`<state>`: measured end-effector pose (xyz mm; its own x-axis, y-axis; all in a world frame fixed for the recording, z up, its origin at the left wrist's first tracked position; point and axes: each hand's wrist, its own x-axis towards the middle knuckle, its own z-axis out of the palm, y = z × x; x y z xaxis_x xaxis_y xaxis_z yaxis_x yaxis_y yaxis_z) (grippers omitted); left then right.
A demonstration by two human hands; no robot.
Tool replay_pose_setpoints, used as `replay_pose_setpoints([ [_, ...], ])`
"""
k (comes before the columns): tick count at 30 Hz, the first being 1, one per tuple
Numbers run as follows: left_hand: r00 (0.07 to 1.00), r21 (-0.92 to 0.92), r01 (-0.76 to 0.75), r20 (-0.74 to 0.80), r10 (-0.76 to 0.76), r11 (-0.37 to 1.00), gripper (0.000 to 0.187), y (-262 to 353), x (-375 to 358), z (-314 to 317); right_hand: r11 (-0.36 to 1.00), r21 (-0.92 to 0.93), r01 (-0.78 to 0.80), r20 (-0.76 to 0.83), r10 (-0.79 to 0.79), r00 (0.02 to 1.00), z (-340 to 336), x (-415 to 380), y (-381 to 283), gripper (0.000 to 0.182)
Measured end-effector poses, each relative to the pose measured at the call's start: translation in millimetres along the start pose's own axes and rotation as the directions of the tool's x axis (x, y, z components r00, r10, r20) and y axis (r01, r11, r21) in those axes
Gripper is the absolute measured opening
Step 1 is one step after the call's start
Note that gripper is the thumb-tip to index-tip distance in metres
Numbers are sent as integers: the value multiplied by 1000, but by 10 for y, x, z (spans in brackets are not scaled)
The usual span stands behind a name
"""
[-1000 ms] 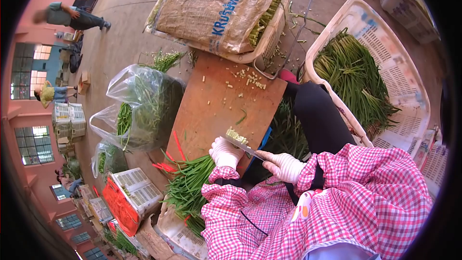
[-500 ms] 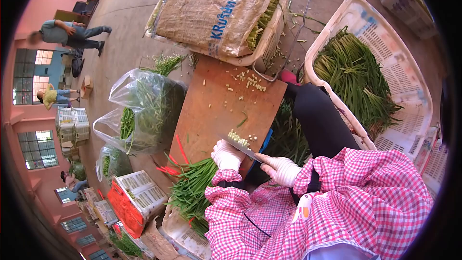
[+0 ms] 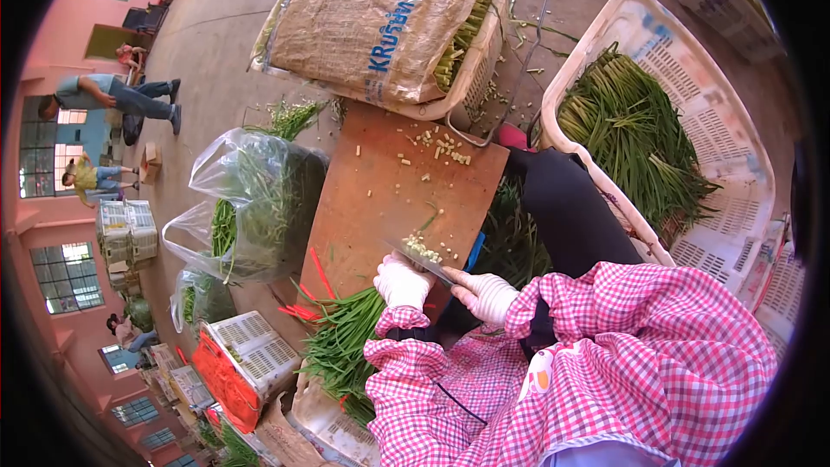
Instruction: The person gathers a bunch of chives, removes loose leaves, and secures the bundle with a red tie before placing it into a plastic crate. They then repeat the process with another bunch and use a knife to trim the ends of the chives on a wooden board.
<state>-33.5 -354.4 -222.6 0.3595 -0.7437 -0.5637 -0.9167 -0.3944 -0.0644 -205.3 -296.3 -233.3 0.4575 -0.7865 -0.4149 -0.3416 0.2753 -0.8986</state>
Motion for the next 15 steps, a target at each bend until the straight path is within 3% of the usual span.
replay_pose_setpoints([
  [3, 999, -5, -15, -32, 15, 1000, 68, 20, -36, -10, 999, -28, -18, 37, 20, 999, -137, -90, -108, 43],
  [6, 998, 42, -33, -45, 34, 999, 68, 6, -71, 44, 986, -38, -161, 118, 164, 979, -256, -257, -200, 43],
  [8, 964, 161, -98, -228, 134, 982, 65, -9, -120, 97, 998, 21, -55, 51, 53, 997, -188, -197, -100, 43],
  [11, 984, 312, -39, -155, 92, 949, 56, 13, -114, 35, 993, 57, 101, -101, -95, 990, 100, 165, 130, 40],
  [13, 988, 265, -35, -134, 73, 964, 53, -15, -85, 62, 982, 102, 160, -145, -145, 979, 114, 191, 134, 38],
  [15, 997, 152, -27, -70, 38, 988, 62, 28, -133, -53, 979, 142, 148, -118, -132, 984, -43, 99, -70, 37],
])
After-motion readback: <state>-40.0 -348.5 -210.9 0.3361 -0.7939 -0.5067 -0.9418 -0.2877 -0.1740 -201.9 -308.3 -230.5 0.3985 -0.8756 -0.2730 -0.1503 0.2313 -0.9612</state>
